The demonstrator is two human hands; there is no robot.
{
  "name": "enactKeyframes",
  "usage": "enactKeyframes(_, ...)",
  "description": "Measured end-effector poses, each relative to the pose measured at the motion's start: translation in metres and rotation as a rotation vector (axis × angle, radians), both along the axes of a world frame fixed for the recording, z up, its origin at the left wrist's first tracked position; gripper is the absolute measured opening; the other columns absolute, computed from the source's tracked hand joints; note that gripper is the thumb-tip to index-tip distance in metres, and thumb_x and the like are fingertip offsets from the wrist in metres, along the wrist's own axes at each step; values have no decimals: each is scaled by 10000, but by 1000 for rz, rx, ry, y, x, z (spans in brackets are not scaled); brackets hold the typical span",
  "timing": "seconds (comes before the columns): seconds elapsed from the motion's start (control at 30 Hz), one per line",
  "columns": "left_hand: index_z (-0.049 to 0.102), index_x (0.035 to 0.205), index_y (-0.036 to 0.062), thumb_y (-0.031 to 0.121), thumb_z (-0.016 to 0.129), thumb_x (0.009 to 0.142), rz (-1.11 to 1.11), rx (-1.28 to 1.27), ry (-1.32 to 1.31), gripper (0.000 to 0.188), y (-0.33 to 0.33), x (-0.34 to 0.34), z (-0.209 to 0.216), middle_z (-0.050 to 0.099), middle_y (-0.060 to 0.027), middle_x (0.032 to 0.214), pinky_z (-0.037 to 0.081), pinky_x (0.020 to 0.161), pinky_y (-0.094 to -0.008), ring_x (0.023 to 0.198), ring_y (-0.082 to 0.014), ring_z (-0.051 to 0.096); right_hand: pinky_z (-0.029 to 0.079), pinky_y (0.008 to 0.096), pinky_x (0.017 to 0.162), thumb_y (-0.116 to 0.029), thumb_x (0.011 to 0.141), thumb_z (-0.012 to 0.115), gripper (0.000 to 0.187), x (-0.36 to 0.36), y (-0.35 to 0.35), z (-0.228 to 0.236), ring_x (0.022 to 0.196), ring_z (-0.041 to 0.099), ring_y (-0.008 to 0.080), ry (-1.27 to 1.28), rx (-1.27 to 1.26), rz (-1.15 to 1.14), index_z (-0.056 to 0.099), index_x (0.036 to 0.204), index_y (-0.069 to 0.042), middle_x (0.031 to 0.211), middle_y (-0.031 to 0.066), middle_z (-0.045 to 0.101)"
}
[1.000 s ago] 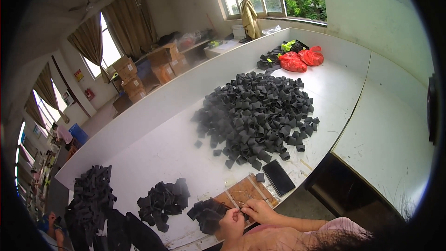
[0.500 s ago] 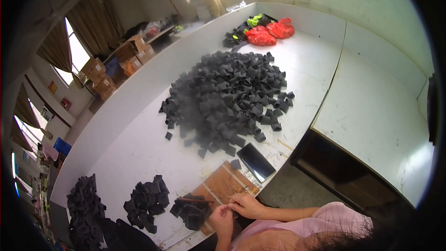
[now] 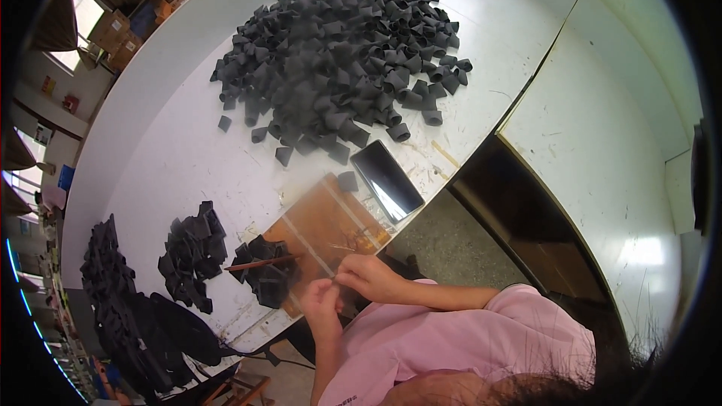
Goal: Applying adhesive strips to small black foam blocks at a production workbench.
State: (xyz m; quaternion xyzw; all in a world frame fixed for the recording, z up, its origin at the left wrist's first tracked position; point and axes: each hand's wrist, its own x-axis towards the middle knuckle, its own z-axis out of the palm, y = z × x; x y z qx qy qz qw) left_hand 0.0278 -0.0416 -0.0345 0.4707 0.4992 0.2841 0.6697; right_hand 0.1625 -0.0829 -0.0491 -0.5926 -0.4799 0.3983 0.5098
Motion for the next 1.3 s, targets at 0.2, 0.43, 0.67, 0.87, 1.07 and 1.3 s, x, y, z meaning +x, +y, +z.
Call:
enactKeyframes(0.2, 550, 810, 25, 60, 573, 768, 33, -282, -279, 60, 4, -8, 7, 504, -14, 591, 316, 398, -179, 439, -73, 427, 412, 344, 561, -146, 793, 556, 162, 9, 7, 4, 628, 534, 290, 448, -207, 166, 533, 753, 9, 664, 138, 530)
enactKeyframes(0.43, 552, 836, -10, 41, 620, 767, 127, 248, 73, 109, 9, -8, 14, 541, -2, 713, 399, 546, -187, 617, -64, 490, 420, 329, 531, -182, 756, 622, 180, 10, 15, 30, 641, 523, 259, -255, 223, -138, 548, 819, -31, 737, 93, 498)
enactKeyframes(0.67, 520, 846, -17, 26, 547, 833, 17, 760, 189, 52, 12, -8, -6, 539, 4, 665, 407, 490, -161, 555, -34, 488, 453, 323, 542, -120, 694, 634, 178, -7, 21, 36, 653, 533, 257, -431, 392, -81, 547, 828, -40, 768, 92, 499)
enactKeyframes(0.87, 563, 827, 27, 4, 615, 716, 326, 927, 337, 125, 11, 0, 7, 559, -80, 642, 398, 450, -306, 488, -203, 505, 445, 330, 511, -82, 645, 582, 132, -23, 28, 30, 636, 523, 253, -696, 421, -165, 528, 754, -30, 735, 85, 491)
enactKeyframes(1.07, 486, 932, 17, -62, 569, 707, 104, -263, -820, 252, 26, -23, 41, 515, -46, 763, 302, 381, -179, 439, -41, 359, 403, 227, 486, -25, 748, 592, 17, -22, 36, 34, 604, 510, 69, 638, 10, -8, 603, 747, -12, 710, 8, 559)
enactKeyframes(1.3, 507, 850, -21, -116, 510, 737, 321, 686, -48, 147, 27, -10, 38, 541, -51, 756, 367, 456, -149, 543, -32, 464, 274, 171, 450, -137, 800, 582, 97, -16, 51, 57, 505, 330, 25, 1449, -303, 342, 536, 789, -51, 585, -64, 409)
